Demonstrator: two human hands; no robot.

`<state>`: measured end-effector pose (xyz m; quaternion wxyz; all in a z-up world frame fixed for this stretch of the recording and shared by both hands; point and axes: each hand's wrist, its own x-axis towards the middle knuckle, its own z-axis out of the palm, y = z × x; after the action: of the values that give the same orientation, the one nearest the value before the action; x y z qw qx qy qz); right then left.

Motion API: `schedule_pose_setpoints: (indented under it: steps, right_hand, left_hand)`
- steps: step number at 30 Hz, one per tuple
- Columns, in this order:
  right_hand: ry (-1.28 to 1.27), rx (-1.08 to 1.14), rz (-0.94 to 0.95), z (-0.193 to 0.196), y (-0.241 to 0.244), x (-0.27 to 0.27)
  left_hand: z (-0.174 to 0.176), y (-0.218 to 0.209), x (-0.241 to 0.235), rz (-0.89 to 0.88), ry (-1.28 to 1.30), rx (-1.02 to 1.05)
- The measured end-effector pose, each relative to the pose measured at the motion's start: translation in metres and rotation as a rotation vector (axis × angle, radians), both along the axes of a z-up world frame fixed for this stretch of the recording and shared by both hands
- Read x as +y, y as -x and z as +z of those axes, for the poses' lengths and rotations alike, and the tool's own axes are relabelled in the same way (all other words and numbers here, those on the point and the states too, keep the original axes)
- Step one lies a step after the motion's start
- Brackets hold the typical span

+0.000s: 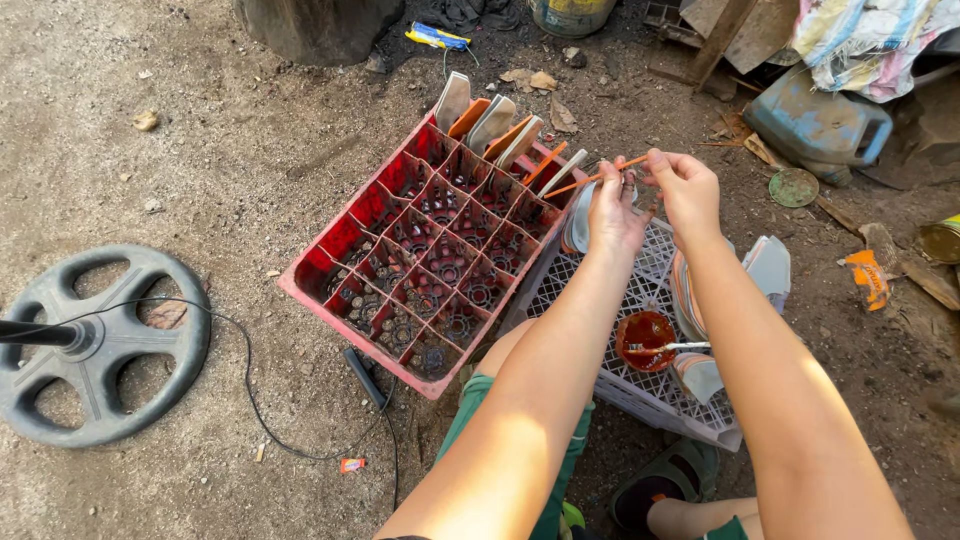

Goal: The person sits on the ground and paints curved gray plastic pieces orange using a small brush and a container of paint. They repeatedly dip the brush, apply paint to each piece, and place the painted pieces into a red crate.

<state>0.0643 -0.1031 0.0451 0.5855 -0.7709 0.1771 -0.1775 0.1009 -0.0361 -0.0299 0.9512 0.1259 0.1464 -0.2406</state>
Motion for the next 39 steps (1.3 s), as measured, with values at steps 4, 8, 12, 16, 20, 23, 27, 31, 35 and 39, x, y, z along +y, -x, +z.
schedule_pose_setpoints:
  steps: [4,8,12,16,20,23,27,31,35,39]
  right_hand:
    - [-0.066,-0.004,-0.014,-0.009,-0.015,0.003]
    - [-0.030,0.033,-0.037,-0.014,-0.027,0.003]
    - [0.038,0.075,0.017,-0.021,-0.043,-0.001]
    - [0.101,0.185,0.108,-0.035,-0.053,-0.003]
    - [0.033,0.271,0.086,-0.040,-0.054,-0.002]
    - [0.056,0.234,0.083,-0.039,-0.052,0.000]
    - [-0.019,0.235,0.074,-0.027,-0.045,0.000]
    - [0.078,0.117,0.054,-0.011,-0.032,0.000]
    - [0.218,0.024,0.024,0.021,0.029,-0.023]
    - [0.251,0.001,-0.005,0.059,0.130,-0.051]
  left_hand:
    - [0.002,0.001,0.001,0.038,-0.015,0.001]
    - [0.001,-0.001,0.000,0.055,-0.041,0.028]
    - [-0.021,-0.004,-0.009,-0.006,-0.119,0.204]
    - [-0.052,-0.004,-0.017,-0.084,-0.280,0.260]
    - [-0.066,-0.009,-0.017,-0.196,-0.371,0.287]
    - [-0.070,-0.010,-0.019,-0.231,-0.372,0.283]
    - [-0.074,-0.005,-0.027,-0.211,-0.351,0.203]
    - [-0.078,-0.002,-0.032,-0.295,-0.436,0.124]
    - [-0.077,0.006,-0.037,-0.449,-0.370,-0.029]
    - [-0.078,0.008,-0.029,-0.576,-0.425,-0.137]
